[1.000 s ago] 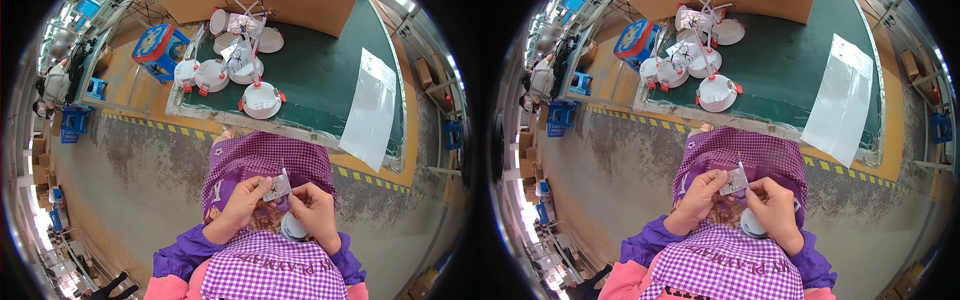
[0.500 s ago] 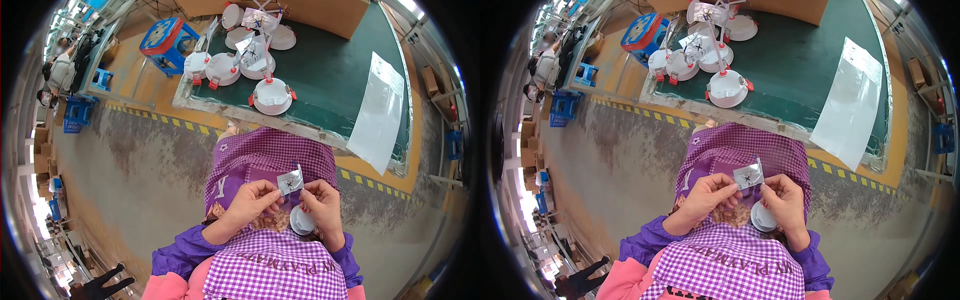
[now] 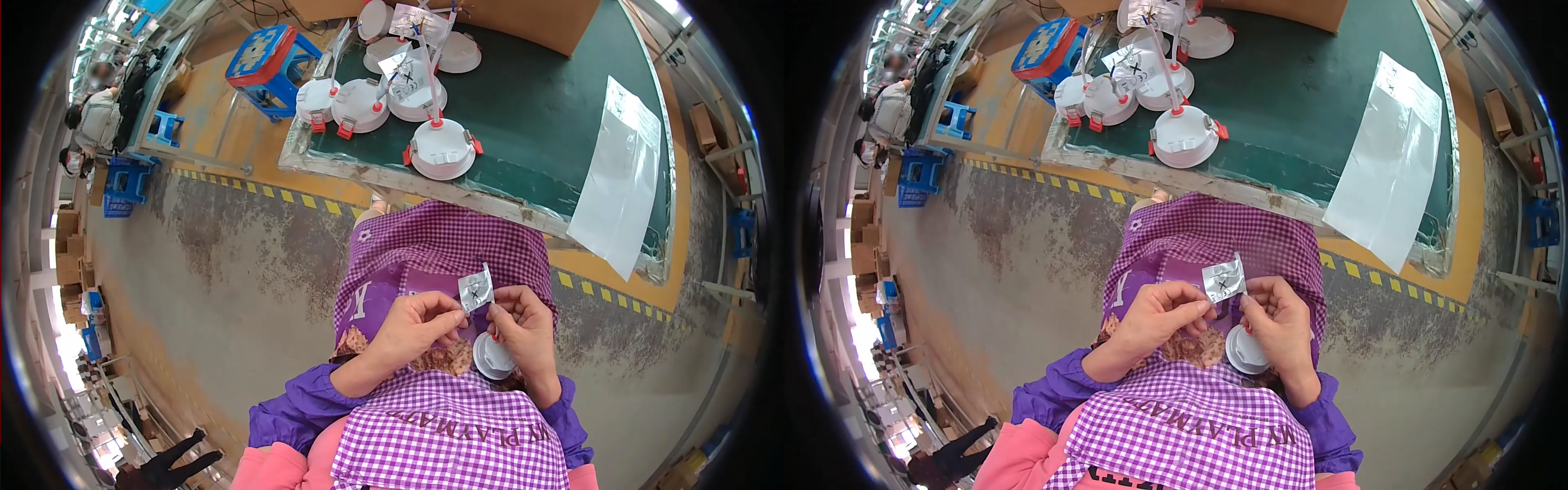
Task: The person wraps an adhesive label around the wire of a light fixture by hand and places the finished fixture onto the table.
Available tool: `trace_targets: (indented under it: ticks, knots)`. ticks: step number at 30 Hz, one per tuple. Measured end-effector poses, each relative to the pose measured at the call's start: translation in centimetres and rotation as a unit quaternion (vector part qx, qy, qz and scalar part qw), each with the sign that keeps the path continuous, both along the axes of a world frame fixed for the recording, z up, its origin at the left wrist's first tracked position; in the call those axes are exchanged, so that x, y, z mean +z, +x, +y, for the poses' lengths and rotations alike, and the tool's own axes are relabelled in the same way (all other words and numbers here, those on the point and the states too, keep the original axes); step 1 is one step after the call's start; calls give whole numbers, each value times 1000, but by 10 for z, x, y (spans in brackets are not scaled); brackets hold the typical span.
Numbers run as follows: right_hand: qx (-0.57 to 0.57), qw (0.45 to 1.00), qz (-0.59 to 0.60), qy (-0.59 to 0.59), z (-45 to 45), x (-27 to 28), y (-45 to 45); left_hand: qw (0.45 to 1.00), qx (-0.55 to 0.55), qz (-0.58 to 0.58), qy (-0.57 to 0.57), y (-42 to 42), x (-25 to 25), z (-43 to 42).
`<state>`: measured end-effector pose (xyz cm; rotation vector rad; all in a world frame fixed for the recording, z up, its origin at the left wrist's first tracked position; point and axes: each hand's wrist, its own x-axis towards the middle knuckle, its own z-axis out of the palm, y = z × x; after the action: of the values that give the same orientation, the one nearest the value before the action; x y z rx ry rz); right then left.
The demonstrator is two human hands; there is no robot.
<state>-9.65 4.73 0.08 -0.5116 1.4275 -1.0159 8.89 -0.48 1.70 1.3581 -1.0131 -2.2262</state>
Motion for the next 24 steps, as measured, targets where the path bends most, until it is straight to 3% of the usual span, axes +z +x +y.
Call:
trace_targets:
  ticks: [1,3,4,7,24]
  knots:
    - [18,989,129,-66,0,1,2,1000,2,1,-2,-1,0,0]
    - [52,905,375,-193,0,6,8,1000,5,2,-6,-3,1,-2]
    - [57,874,427,-227,0,16,9,1000,5,4,-20,-3,0,-1]
    - [85,859,382,-330,3,15,15,999,2,6,-47,-6,-3,1]
    - [60,847,405,-338,4,8,21,996,2,-23,-91,-9,0,3]
